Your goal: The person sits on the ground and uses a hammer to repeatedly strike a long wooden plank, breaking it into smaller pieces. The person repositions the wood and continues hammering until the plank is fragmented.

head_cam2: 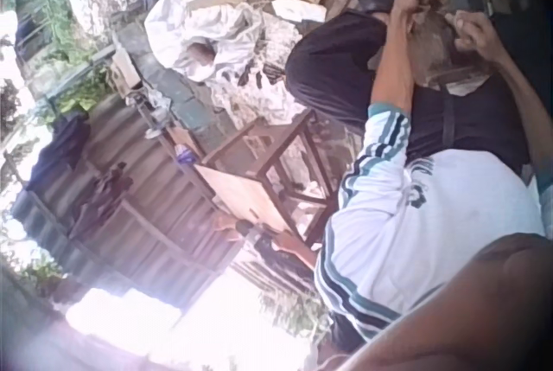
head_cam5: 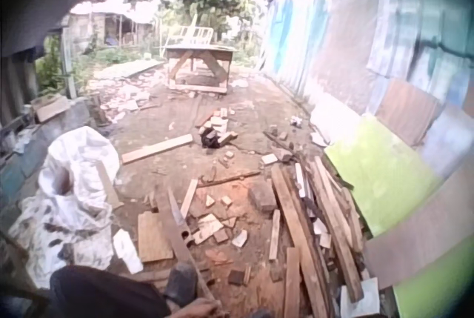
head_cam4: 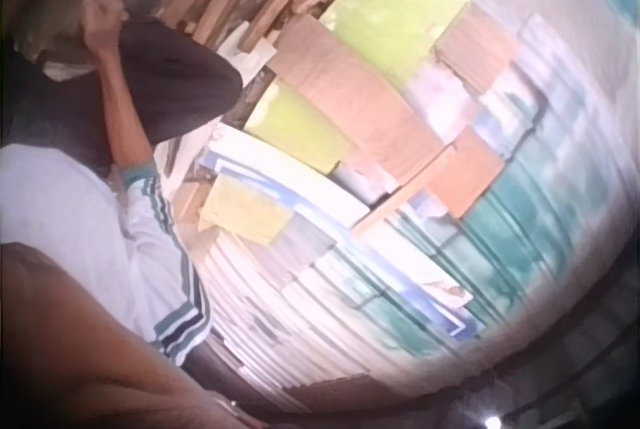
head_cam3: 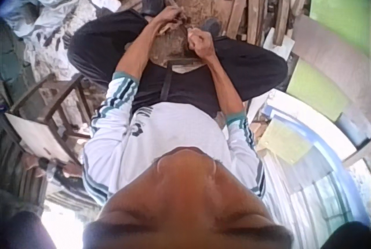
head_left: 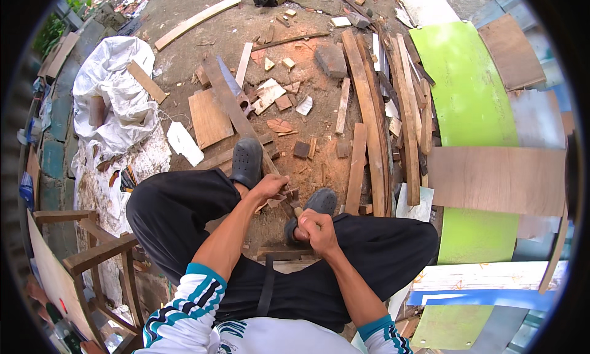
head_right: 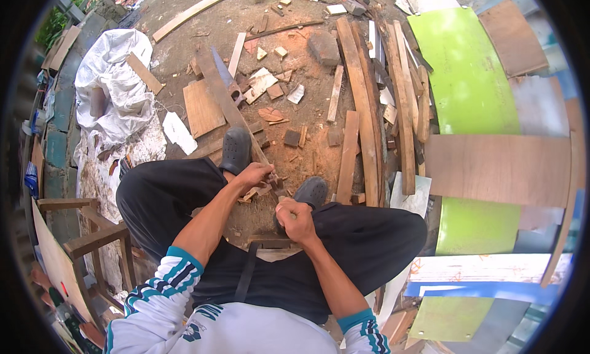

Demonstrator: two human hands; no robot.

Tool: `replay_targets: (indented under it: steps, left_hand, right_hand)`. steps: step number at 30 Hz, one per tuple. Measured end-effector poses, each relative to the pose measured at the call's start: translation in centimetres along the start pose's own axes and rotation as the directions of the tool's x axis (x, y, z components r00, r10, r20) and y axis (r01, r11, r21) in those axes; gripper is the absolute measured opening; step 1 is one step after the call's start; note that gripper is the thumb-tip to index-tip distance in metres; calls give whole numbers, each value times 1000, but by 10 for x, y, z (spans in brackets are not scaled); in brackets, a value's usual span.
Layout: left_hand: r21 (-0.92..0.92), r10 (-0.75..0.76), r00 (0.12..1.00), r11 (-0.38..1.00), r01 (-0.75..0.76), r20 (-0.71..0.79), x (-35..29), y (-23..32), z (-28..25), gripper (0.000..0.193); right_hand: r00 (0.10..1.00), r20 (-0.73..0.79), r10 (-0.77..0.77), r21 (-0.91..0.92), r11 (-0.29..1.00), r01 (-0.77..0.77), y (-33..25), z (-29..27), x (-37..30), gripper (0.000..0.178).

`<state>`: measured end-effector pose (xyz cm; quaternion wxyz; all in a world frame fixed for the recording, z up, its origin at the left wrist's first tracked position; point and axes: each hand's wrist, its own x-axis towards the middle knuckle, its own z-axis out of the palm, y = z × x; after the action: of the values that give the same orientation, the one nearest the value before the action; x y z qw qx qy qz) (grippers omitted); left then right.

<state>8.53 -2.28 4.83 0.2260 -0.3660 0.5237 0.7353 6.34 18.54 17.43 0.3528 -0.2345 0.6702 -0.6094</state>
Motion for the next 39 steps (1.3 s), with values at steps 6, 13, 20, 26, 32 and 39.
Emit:
replay_targets:
  steps: [6,13,20,26,32,39]
  left_hand:
    - [385,-277,955,897,217,108,-3,14,-16,26]
    - [529,666,727,683,-503,-169,-30,148,12,78]
    - [770,657,738,547,-327,-153,5,130,-20,54]
    - [723,266,891,684,94,-367,33,-39,-30,61]
    - [650,135,915,743,160,-380,36,-125,-21,78]
    - [708,154,946,698,102,-287,31,-109,-11,91]
  right_hand:
    - [983,-181,20,0,1000,-20,12,10,-10,34]
    - [969,-186,163,120,982,-143,20,15,-17,35]
    - [968,-224,113,75,992,-99,-2,29,-1,34]
    - [954,-286,89,99,993,-62,-1,31,8,39]
    - [928,-343,148,73,989,-131,5,33,11,39]
    - [866,-394,308,298,934,-196,27,24,3,42]
